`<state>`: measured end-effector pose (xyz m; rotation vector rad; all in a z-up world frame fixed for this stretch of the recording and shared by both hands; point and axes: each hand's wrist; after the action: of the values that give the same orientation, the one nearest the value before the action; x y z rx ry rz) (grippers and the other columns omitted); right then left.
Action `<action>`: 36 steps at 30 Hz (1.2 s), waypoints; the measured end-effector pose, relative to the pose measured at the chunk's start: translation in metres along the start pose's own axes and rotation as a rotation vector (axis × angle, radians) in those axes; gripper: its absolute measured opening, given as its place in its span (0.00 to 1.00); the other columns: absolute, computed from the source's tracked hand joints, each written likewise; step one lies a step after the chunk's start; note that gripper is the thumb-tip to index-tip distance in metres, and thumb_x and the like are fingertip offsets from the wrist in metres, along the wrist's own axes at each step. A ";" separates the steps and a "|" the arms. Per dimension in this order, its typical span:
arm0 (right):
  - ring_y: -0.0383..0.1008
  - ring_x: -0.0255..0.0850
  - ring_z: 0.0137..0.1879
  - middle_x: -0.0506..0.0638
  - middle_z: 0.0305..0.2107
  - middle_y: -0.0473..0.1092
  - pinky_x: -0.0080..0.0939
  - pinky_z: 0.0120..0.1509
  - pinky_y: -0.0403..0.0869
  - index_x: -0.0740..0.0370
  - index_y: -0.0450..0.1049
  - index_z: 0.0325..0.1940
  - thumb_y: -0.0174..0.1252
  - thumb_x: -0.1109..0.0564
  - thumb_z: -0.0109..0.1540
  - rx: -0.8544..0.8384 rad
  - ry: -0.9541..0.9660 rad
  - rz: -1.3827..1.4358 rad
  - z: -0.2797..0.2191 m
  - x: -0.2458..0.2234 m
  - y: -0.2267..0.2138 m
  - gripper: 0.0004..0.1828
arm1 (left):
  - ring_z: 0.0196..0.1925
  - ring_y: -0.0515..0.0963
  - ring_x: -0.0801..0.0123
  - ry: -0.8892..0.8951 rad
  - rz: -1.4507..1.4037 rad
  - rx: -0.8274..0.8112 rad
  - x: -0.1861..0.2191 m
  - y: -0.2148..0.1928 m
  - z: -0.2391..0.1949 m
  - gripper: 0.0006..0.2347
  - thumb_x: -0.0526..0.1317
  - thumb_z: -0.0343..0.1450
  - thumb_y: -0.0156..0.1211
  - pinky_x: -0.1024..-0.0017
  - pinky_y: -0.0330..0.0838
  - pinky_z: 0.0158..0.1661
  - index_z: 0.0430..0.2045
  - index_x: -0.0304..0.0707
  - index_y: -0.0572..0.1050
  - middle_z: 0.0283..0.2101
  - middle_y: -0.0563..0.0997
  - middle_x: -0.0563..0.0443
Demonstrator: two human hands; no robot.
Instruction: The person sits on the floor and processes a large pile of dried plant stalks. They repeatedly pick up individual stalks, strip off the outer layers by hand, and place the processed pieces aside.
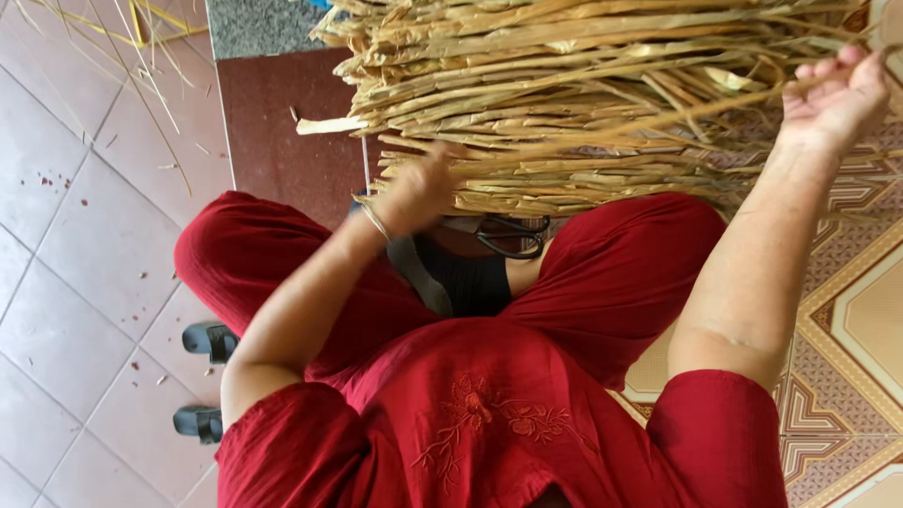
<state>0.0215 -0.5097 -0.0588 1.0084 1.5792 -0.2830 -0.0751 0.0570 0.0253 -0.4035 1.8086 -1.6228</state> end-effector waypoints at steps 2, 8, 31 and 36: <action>0.79 0.38 0.31 0.49 0.26 0.78 0.40 0.37 0.81 0.60 0.80 0.41 0.48 0.43 0.76 -0.149 -0.015 -0.294 -0.034 -0.012 0.026 0.23 | 0.22 0.73 0.77 -0.195 -0.182 0.111 -0.051 0.025 -0.002 0.08 0.40 0.74 0.50 0.78 0.66 0.15 0.46 0.51 0.70 0.32 0.79 0.49; 0.80 0.34 0.34 0.51 0.30 0.76 0.37 0.40 0.81 0.58 0.77 0.39 0.60 0.48 0.71 -0.621 -0.126 -1.046 -0.159 -0.011 0.105 0.13 | 0.29 0.77 0.74 -0.557 -0.690 0.221 -0.115 0.072 0.007 0.04 0.37 0.81 0.62 0.74 0.73 0.26 0.36 0.44 0.75 0.30 0.80 0.56; 0.77 0.49 0.38 0.56 0.35 0.77 0.51 0.44 0.75 0.64 0.77 0.48 0.61 0.58 0.67 -1.190 -0.541 -1.412 -0.203 0.103 0.121 0.07 | 0.59 0.73 0.60 -0.372 -0.500 0.118 -0.030 0.036 -0.006 0.13 0.36 0.75 0.62 0.59 0.68 0.57 0.55 0.46 0.75 0.54 0.77 0.50; 0.76 0.44 0.43 0.52 0.40 0.75 0.48 0.49 0.77 0.61 0.78 0.55 0.61 0.59 0.72 -1.141 -0.650 -1.240 -0.203 0.106 0.136 0.08 | 0.51 0.73 0.52 -0.235 -0.590 -0.163 0.006 0.072 -0.009 0.16 0.41 0.66 0.68 0.55 0.69 0.47 0.45 0.37 0.76 0.46 0.78 0.41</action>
<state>-0.0128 -0.2460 -0.0492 -0.9376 1.2176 -0.3921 -0.0711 0.0733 -0.0451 -1.2427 1.7366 -1.7069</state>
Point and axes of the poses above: each hand's wrist, its own z-axis towards the middle knuckle, its own y-axis out of the palm, x = y × z
